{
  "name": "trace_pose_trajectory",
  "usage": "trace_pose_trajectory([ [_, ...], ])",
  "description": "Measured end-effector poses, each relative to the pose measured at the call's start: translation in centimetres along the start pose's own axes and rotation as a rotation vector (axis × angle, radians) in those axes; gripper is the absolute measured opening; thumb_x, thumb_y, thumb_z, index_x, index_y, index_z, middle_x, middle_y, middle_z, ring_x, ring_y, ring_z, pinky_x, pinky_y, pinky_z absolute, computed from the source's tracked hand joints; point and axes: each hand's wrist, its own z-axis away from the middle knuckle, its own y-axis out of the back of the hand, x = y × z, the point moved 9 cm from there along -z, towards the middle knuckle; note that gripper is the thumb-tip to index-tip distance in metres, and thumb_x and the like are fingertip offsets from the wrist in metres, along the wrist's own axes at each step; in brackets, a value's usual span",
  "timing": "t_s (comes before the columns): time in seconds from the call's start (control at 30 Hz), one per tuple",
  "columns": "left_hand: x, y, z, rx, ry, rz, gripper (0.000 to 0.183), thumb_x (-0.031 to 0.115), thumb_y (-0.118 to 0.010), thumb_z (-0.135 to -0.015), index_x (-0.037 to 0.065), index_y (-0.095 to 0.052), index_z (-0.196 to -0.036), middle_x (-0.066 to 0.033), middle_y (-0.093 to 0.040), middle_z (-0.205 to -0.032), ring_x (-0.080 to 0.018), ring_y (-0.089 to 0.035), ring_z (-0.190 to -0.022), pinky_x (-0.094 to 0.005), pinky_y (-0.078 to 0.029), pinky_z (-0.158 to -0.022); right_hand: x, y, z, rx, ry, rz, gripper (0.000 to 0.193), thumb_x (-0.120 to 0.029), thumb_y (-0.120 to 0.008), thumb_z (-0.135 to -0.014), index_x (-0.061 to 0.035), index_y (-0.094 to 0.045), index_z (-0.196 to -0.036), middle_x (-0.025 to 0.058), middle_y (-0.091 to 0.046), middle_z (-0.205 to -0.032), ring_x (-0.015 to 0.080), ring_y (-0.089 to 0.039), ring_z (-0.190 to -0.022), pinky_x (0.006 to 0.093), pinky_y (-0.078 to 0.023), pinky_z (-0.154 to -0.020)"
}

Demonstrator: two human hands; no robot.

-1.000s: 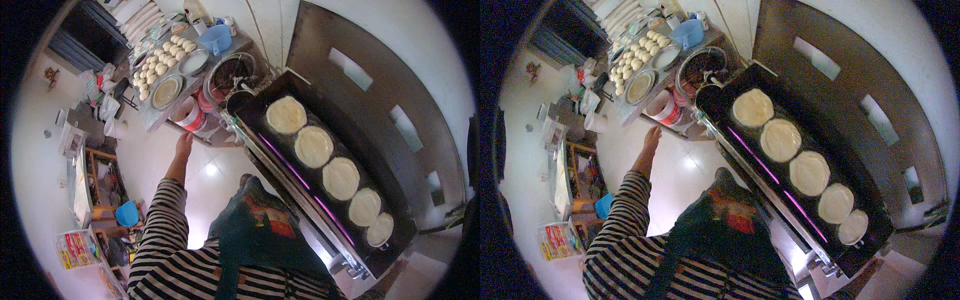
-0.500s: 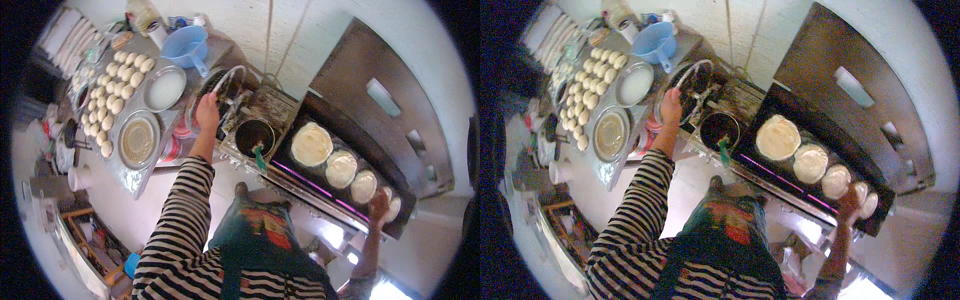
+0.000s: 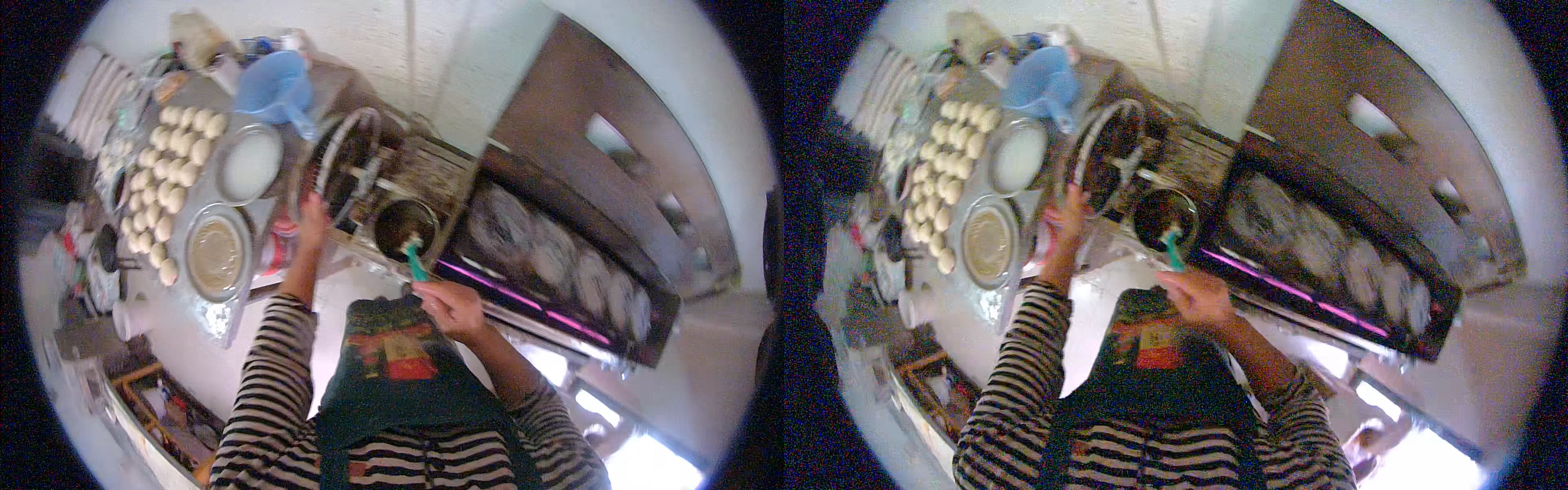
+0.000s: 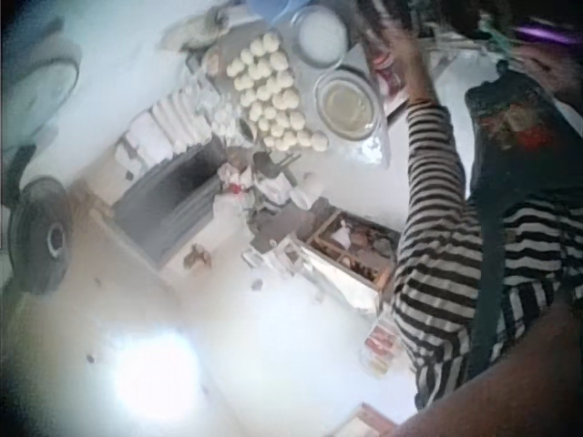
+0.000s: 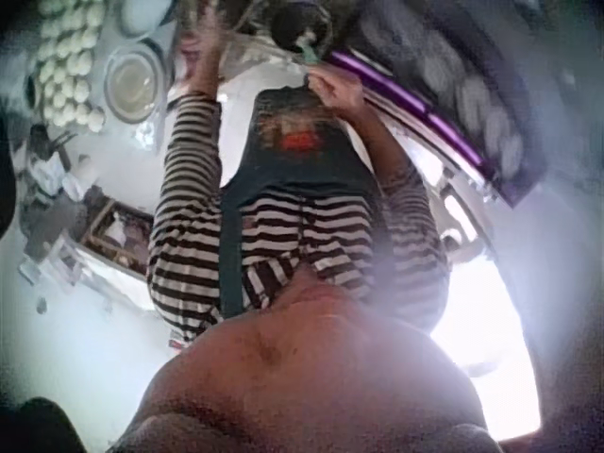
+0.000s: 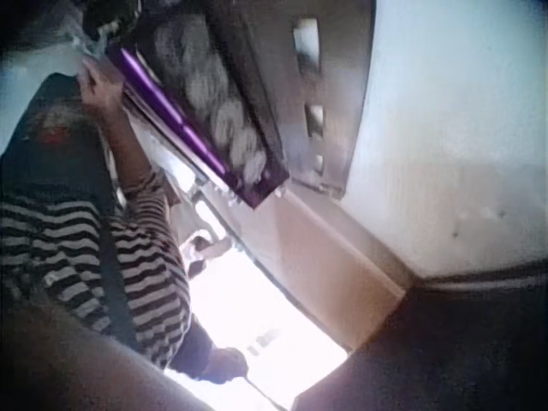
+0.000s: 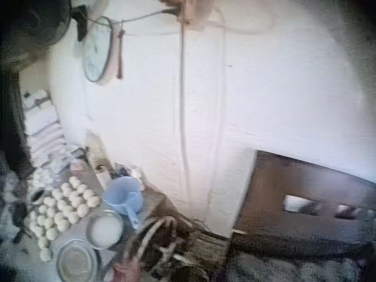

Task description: The person flattens dough balls on a floured tray and places them onto a hot griddle. They use a brush to apply oil to the cooking flatbreads and flip them with a spatula. The person repeats this process for multiple dough pieces while another person works nearby.

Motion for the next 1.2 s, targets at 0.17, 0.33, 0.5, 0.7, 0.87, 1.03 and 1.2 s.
trace_pose_trajectory([
  [0.17,0.5,-1.0,2.1,0.013,-0.38,-0.445,0.03,0.029,-0.032,-0.095,0.002,-0.047,-0.094,-0.0158,-0.05,-0.09,-0.0291,-0.05,-0.08,-0.0402,-0.04,-0.075,2.3,-4.1,-5.8,-0.17,-0.237,-0.034,0.032,-0.016,-0.053,-0.084,-0.0037,-0.055,-0.114,0.0155,-0.062,-0.1,0.0294,-0.061,-0.091,0.0376,-0.047,-0.083],
  [0.33,4.3,1.4,5.2,0.025,-0.56,-0.164,0.042,0.039,-0.042,-0.091,0.001,-0.051,-0.107,-0.0175,-0.057,-0.095,-0.0298,-0.054,-0.089,-0.0363,-0.041,-0.082,-1.2,-18.0,-17.8,-0.251,0.236,0.139,0.057,-0.023,-0.053,-0.085,-0.0035,-0.031,-0.134,0.0217,-0.025,-0.14,0.0381,-0.023,-0.13,0.0446,-0.023,-0.106],
  [0.5,4.0,15.0,9.7,0.195,-0.437,-0.046,0.028,0.017,-0.052,-0.085,0.002,-0.053,-0.108,-0.0172,-0.055,-0.103,-0.0325,-0.051,-0.1,-0.0376,-0.039,-0.09,3.0,-33.5,-29.3,-0.527,0.144,0.77,0.067,-0.045,-0.041,-0.088,-0.0174,-0.012,-0.143,0.0156,-0.01,-0.147,0.0352,-0.012,-0.135,0.053,-0.014,-0.105],
  [0.7,-1.1,36.7,11.2,0.719,-0.385,-0.221,0.021,0.01,-0.052,-0.083,0.002,-0.054,-0.102,-0.0157,-0.055,-0.104,-0.0299,-0.05,-0.1,-0.0375,-0.039,-0.087,6.3,-37.8,-31.2,-0.694,-0.098,0.824,0.068,-0.046,-0.043,-0.087,-0.0184,-0.013,-0.142,0.0142,-0.003,-0.148,0.0356,-0.008,-0.135,0.0559,-0.01,-0.105],
  [0.87,-2.9,39.0,7.6,0.548,-0.298,-0.362,0.025,0.009,-0.055,-0.079,0.005,-0.052,-0.104,-0.013,-0.057,-0.1,-0.0313,-0.051,-0.097,-0.0399,-0.038,-0.085,-4.4,-42.6,-25.5,-0.648,0.315,0.713,0.072,-0.039,-0.056,-0.08,-0.0123,-0.025,-0.139,0.0193,-0.021,-0.143,0.0373,-0.014,-0.133,0.0547,-0.012,-0.105],
  [1.03,-4.1,39.3,7.1,0.573,-0.243,-0.334,0.026,0.009,-0.054,-0.08,0.007,-0.053,-0.105,-0.0114,-0.057,-0.101,-0.0297,-0.052,-0.096,-0.0397,-0.036,-0.084,-8.3,-53.4,-18.4,-0.842,0.487,0.568,0.063,-0.035,-0.054,-0.081,-0.009,-0.033,-0.135,0.0207,-0.023,-0.141,0.0384,-0.023,-0.13,0.0557,-0.018,-0.103],
  [1.2,-4.1,39.7,6.9,0.583,-0.244,-0.304,0.025,0.01,-0.054,-0.08,0.007,-0.054,-0.104,-0.0114,-0.058,-0.101,-0.0308,-0.052,-0.094,-0.0408,-0.037,-0.083,-7.5,-56.3,-29.3,-0.492,0.439,0.133,0.053,-0.024,-0.052,-0.085,-0.0035,-0.037,-0.131,0.0216,-0.028,-0.139,0.0366,-0.026,-0.129,0.0479,-0.022,-0.105],
])
